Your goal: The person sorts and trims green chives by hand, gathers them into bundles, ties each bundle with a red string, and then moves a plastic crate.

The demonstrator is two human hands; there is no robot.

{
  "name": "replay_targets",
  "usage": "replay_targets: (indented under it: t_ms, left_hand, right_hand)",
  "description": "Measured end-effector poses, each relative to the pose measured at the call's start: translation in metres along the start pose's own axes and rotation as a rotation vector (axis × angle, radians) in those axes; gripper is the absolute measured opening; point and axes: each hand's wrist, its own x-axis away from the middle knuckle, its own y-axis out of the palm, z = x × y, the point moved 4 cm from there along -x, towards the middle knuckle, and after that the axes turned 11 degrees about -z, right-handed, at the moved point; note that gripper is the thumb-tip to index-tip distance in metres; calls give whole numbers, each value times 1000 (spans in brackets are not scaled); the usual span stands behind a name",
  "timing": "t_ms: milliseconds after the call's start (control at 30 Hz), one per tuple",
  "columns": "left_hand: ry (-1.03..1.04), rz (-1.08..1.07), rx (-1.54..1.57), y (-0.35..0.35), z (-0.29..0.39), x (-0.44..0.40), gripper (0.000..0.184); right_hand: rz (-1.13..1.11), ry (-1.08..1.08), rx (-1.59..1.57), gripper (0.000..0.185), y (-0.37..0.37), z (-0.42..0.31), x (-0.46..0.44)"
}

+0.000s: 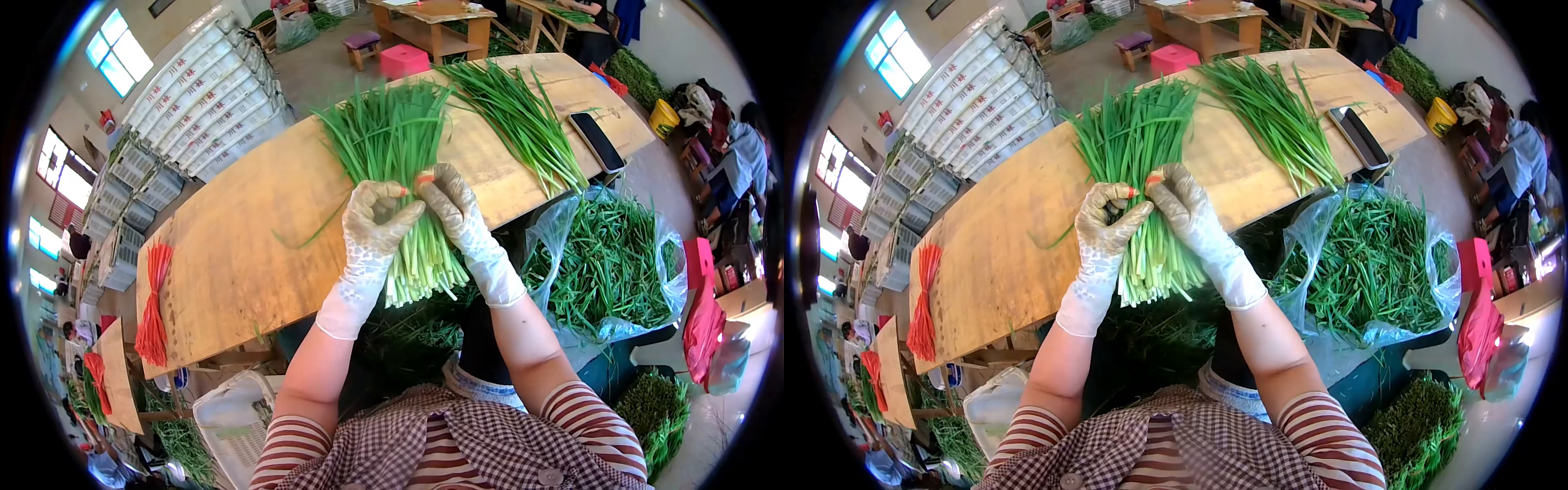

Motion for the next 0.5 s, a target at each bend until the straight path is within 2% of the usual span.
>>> replay_targets:
  t_ms: [67,200,233,300,333,433,500]
  left_hand:
    - [34,13,-90,1,-2,-1,29]
    - [140,56,-139,10,8,-3,29]
    - [147,85,-162,12,9,-4,28]
    - [171,137,-197,22,9,-12,27]
    - [172,163,-51,28,-1,-16,26]
    - [72,108,-141,25,-5,-18,26]
    - [95,84,-161,23,0,-16,32]
  right_hand:
    - [-18,22,-179,19,-2,4,2]
    - [68,43,-75,25,-6,7,2]
    - [63,-12,-76,23,-7,5,-1]
    - [44,22,-63,21,-15,-3,-8]
    - [46,-12,69,20,-21,-8,-12]
    - [-10,13,371,19,-29,-23,-16]
    - [-30,37,358,20,-31,-22,-15]
